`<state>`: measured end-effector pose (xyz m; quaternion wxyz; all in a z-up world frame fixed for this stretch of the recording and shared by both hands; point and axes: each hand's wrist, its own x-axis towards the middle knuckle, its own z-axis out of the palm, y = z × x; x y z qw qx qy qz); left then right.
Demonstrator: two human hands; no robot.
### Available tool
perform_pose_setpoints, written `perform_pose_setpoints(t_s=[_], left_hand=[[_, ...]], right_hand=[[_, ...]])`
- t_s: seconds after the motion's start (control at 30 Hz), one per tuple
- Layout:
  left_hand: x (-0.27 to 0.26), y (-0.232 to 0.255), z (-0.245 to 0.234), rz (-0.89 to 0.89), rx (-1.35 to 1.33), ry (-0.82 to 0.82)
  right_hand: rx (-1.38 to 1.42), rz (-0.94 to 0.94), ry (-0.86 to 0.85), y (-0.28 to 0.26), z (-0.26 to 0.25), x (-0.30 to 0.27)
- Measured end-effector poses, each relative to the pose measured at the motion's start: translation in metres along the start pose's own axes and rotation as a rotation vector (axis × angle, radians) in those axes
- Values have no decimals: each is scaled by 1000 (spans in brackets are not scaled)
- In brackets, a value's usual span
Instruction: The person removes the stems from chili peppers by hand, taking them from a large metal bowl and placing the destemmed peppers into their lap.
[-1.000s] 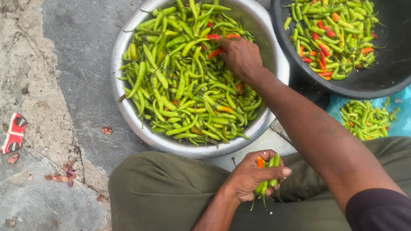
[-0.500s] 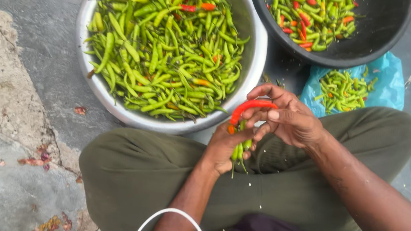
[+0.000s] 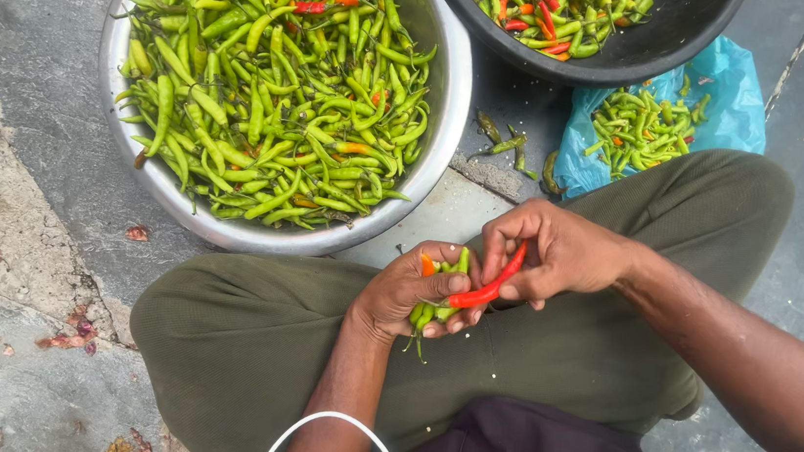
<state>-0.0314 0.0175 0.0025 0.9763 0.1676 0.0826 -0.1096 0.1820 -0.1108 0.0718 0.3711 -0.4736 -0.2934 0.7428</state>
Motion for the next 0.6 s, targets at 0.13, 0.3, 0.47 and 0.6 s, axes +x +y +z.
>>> perform_pose_setpoints(t_s=[0.13,0.3,0.47,0.6], left_hand=[[-6,2,1,-72,146,-149],[-5,-1,0,-42,225,-67],[14,0,0,46,230,165],[20,-2,5,75,237,285]], right_hand=[[-62,-24,-80,2,7,2],[-144,-34,33,2,3,-1],[-1308,-136,582,14,11,-6],[-903,-139,798,13,19,-20]])
